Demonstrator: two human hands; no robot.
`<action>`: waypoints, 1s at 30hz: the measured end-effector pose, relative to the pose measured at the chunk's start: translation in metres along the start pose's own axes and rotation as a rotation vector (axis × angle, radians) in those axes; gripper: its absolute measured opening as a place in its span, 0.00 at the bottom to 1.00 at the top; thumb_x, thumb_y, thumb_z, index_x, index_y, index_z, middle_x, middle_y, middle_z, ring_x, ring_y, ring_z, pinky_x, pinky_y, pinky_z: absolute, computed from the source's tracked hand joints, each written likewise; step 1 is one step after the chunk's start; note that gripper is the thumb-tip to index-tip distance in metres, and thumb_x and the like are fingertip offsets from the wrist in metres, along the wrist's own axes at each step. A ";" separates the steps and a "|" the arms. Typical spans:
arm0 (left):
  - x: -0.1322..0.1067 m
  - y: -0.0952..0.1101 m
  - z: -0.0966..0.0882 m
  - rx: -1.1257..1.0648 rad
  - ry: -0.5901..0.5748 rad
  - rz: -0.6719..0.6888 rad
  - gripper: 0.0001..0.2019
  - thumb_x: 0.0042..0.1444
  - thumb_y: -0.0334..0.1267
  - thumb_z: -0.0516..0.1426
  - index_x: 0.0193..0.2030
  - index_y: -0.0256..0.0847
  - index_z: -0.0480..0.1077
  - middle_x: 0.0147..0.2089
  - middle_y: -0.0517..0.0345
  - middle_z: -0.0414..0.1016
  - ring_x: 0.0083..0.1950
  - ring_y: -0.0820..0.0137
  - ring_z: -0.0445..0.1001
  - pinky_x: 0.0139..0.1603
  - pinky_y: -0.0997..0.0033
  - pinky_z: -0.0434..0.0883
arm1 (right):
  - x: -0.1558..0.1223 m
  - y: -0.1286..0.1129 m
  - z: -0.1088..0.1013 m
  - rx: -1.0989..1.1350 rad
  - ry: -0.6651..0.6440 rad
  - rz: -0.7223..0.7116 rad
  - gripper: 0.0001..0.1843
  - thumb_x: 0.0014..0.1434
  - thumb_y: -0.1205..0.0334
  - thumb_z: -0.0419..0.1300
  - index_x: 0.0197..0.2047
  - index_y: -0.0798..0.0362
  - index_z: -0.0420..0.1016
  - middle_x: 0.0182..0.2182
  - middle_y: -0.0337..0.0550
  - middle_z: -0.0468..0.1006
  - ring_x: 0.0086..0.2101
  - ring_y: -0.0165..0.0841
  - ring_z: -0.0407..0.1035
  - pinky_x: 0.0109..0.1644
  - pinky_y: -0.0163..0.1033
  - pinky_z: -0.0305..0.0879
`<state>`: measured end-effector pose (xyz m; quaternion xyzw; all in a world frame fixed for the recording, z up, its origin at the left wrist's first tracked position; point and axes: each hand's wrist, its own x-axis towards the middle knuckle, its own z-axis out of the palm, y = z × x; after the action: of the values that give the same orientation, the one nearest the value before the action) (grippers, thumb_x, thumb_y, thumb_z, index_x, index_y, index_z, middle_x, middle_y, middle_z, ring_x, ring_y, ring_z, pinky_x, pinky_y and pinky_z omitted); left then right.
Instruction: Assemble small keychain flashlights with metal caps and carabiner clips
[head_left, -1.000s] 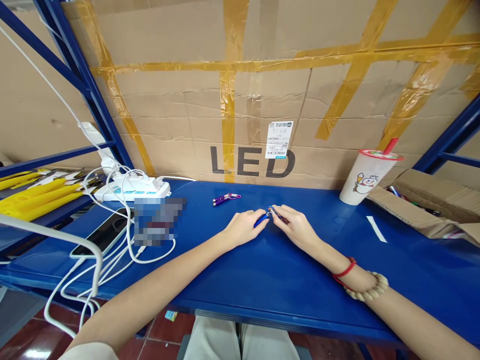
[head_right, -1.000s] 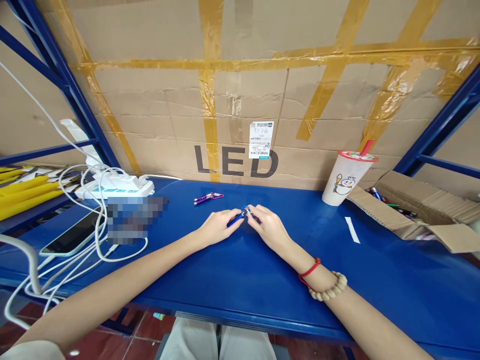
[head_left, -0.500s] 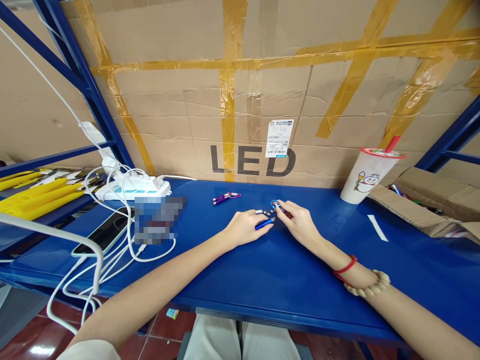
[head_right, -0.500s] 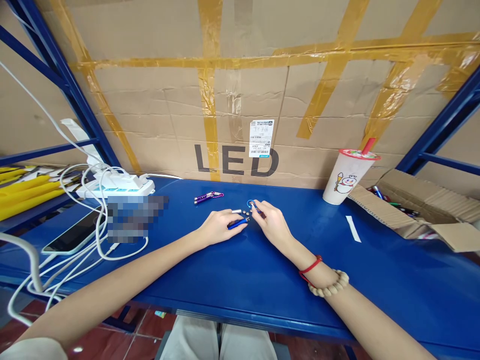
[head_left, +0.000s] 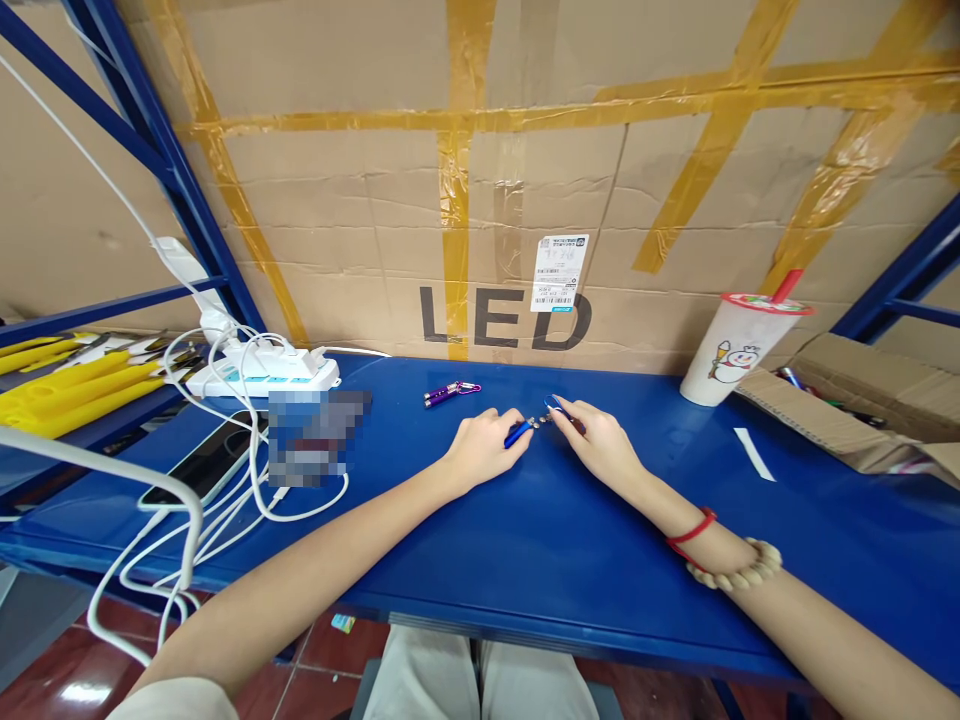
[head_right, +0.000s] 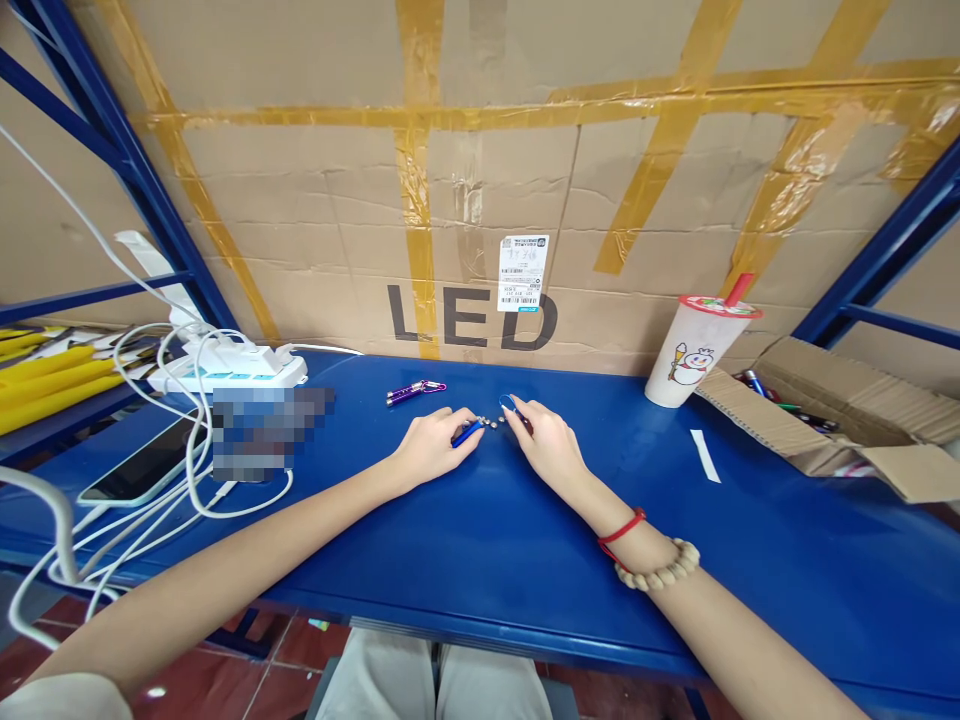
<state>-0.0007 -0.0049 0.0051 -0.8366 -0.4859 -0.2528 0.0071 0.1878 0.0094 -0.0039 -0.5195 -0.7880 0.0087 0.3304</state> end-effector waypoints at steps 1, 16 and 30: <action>0.000 0.000 0.000 0.003 0.005 -0.030 0.13 0.60 0.45 0.47 0.41 0.42 0.68 0.30 0.57 0.70 0.34 0.69 0.71 0.29 0.75 0.64 | 0.000 0.001 -0.001 -0.016 0.013 0.012 0.20 0.64 0.53 0.44 0.49 0.52 0.70 0.28 0.42 0.72 0.28 0.32 0.67 0.30 0.35 0.61; 0.001 -0.003 -0.001 -0.069 0.031 -0.002 0.10 0.60 0.43 0.48 0.40 0.43 0.67 0.33 0.59 0.70 0.41 0.68 0.68 0.34 0.74 0.67 | 0.000 0.000 -0.013 -0.173 -0.036 0.025 0.16 0.62 0.55 0.48 0.39 0.48 0.77 0.30 0.41 0.75 0.29 0.31 0.69 0.26 0.32 0.57; 0.000 -0.002 -0.001 -0.060 0.018 0.023 0.11 0.60 0.43 0.48 0.41 0.42 0.67 0.31 0.59 0.66 0.33 0.71 0.69 0.30 0.76 0.66 | -0.001 -0.003 -0.014 -0.195 -0.096 0.152 0.10 0.55 0.59 0.54 0.36 0.46 0.77 0.37 0.38 0.73 0.29 0.28 0.68 0.24 0.31 0.56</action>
<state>-0.0031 -0.0045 0.0055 -0.8396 -0.4684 -0.2749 -0.0106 0.1925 0.0022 0.0074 -0.6063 -0.7584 -0.0184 0.2386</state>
